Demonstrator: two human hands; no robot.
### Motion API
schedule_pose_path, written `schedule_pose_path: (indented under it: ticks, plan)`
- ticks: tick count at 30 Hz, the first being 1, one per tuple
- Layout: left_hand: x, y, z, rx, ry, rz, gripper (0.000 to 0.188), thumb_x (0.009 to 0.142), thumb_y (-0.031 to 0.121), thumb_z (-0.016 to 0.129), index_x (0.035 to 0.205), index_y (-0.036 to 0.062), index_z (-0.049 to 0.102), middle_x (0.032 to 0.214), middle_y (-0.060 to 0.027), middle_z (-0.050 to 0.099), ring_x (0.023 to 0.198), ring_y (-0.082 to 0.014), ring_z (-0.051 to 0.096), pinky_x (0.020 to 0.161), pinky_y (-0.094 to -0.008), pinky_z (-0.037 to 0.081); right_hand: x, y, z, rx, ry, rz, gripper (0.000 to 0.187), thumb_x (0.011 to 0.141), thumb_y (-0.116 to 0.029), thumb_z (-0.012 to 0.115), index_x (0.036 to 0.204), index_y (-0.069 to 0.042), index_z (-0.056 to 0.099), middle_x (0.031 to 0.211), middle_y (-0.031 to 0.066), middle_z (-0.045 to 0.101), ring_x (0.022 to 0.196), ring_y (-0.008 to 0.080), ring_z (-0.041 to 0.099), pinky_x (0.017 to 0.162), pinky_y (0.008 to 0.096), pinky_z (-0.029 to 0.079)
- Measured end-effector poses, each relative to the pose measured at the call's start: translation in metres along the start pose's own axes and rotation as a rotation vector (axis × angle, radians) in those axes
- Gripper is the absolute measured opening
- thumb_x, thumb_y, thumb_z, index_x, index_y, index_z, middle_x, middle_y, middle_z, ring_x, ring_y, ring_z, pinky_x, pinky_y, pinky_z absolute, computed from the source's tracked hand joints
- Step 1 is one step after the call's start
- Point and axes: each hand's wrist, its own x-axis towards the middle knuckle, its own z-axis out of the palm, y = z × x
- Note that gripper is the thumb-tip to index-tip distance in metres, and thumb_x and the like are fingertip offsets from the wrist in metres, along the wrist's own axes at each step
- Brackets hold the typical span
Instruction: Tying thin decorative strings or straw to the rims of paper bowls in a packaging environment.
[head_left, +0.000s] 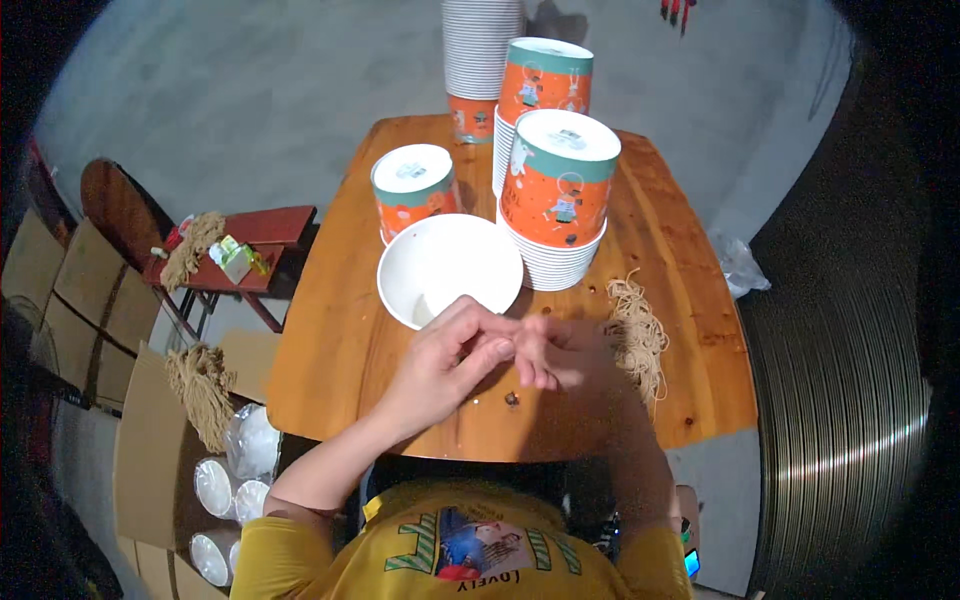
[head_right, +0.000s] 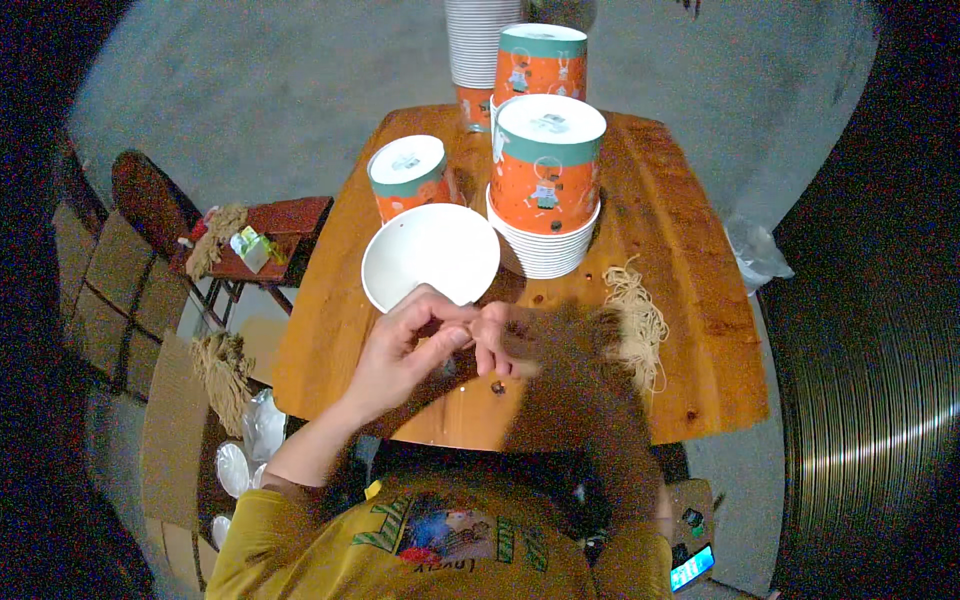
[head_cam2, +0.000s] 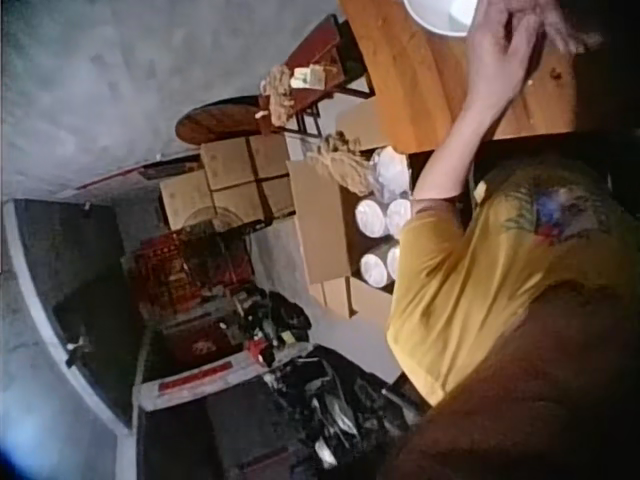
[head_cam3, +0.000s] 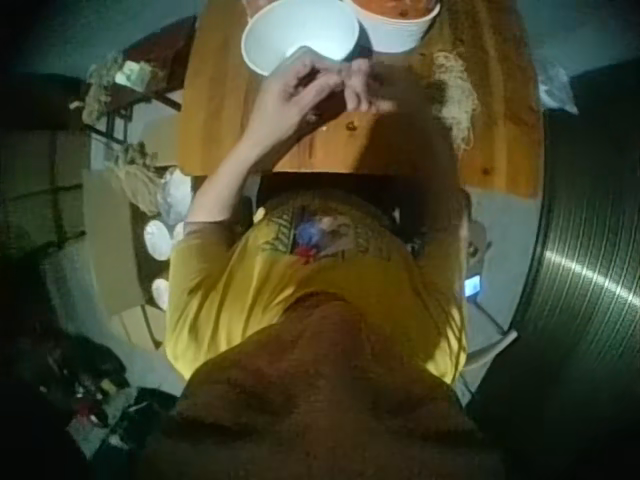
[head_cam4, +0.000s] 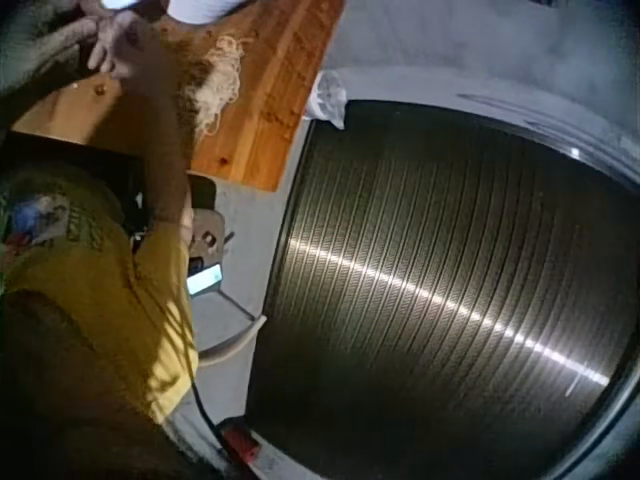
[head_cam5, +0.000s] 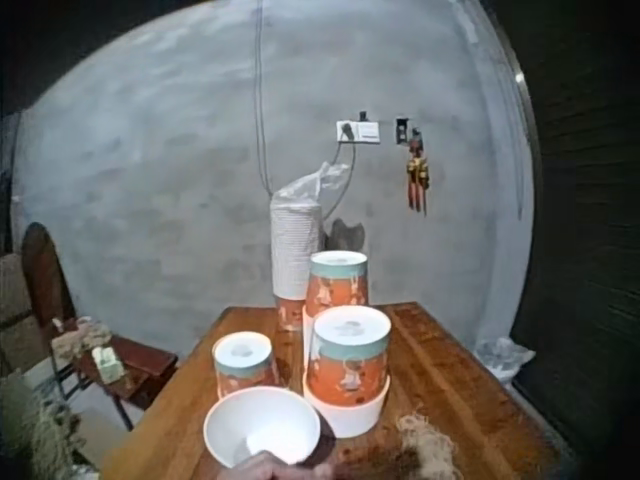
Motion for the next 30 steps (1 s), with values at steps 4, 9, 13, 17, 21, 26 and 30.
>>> schedule_pose_path:
  ticks: [4, 9, 13, 17, 21, 26, 30]
  plan:
    - [-0.011, -0.009, -0.001, -0.008, -0.058, -0.060, 0.010, 0.089, 0.011, 0.058, 0.094, 0.0016, 0.058, 0.081, -0.0045, 0.054, 0.071, -0.0120, 0.051, 0.063, -0.0243, 0.042, -0.005, 0.001, 0.011, 0.020, 0.003, 0.148, 0.033, 0.096, -0.030, 0.042, 0.090, -0.003, 0.059, 0.068, 0.0025, 0.059, 0.056, 0.0073, 0.052, 0.052, 0.0200, 0.040]
    - [-0.013, -0.012, 0.003, -0.252, 0.071, -0.298, 0.011, 0.092, 0.011, 0.055, 0.093, 0.0004, 0.057, 0.078, -0.0022, 0.055, 0.069, -0.0084, 0.052, 0.063, -0.0221, 0.043, -0.007, 0.008, 0.007, 0.168, 0.056, 0.229, 0.035, 0.096, -0.031, 0.042, 0.096, -0.002, 0.060, 0.071, 0.0053, 0.062, 0.060, 0.0103, 0.058, 0.053, 0.0213, 0.042]
    - [-0.014, -0.012, 0.001, -0.178, 0.083, -0.281, 0.012, 0.092, 0.012, 0.054, 0.092, -0.0005, 0.056, 0.079, -0.0035, 0.055, 0.068, -0.0091, 0.053, 0.062, -0.0232, 0.044, -0.009, 0.004, 0.011, 0.113, 0.118, 0.221, 0.022, 0.092, -0.021, 0.047, 0.092, -0.003, 0.059, 0.071, 0.0052, 0.062, 0.059, 0.0102, 0.057, 0.052, 0.0214, 0.042]
    - [-0.013, -0.006, 0.004, 0.037, 0.083, -0.224, 0.014, 0.093, 0.013, 0.054, 0.091, -0.0011, 0.055, 0.075, -0.0048, 0.056, 0.064, -0.0109, 0.055, 0.058, -0.0257, 0.045, -0.016, 0.017, 0.003, -0.119, 0.176, 0.179, 0.019, 0.090, -0.019, 0.052, 0.096, -0.002, 0.052, 0.074, 0.0048, 0.061, 0.062, 0.0136, 0.061, 0.053, 0.0251, 0.050]
    - [-0.015, -0.009, 0.010, 0.029, 0.078, -0.254, 0.015, 0.094, 0.014, 0.052, 0.091, -0.0006, 0.054, 0.071, -0.0055, 0.057, 0.062, -0.0121, 0.056, 0.056, -0.0264, 0.046, -0.017, 0.016, 0.010, -0.027, 0.289, 0.106, 0.008, 0.090, -0.009, 0.047, 0.086, -0.005, 0.053, 0.066, 0.0043, 0.060, 0.057, 0.0098, 0.056, 0.049, 0.0215, 0.042]
    - [-0.014, -0.005, 0.013, -0.094, 0.072, -0.328, 0.017, 0.096, 0.015, 0.048, 0.100, -0.0006, 0.053, 0.076, -0.0041, 0.058, 0.065, -0.0103, 0.056, 0.060, -0.0242, 0.046, -0.015, 0.011, 0.013, 0.016, 0.310, 0.166, 0.011, 0.095, -0.015, 0.043, 0.092, -0.005, 0.048, 0.064, 0.0087, 0.061, 0.049, 0.0138, 0.058, 0.043, 0.0223, 0.042]
    - [-0.017, -0.009, 0.025, -0.227, 0.043, -0.310, 0.021, 0.097, 0.015, 0.045, 0.109, -0.0008, 0.050, 0.084, -0.0031, 0.056, 0.070, -0.0088, 0.054, 0.065, -0.0224, 0.045, -0.020, 0.014, 0.009, 0.153, 0.293, 0.156, 0.014, 0.096, -0.018, 0.040, 0.094, -0.005, 0.045, 0.065, 0.0105, 0.061, 0.049, 0.0160, 0.060, 0.044, 0.0234, 0.043]
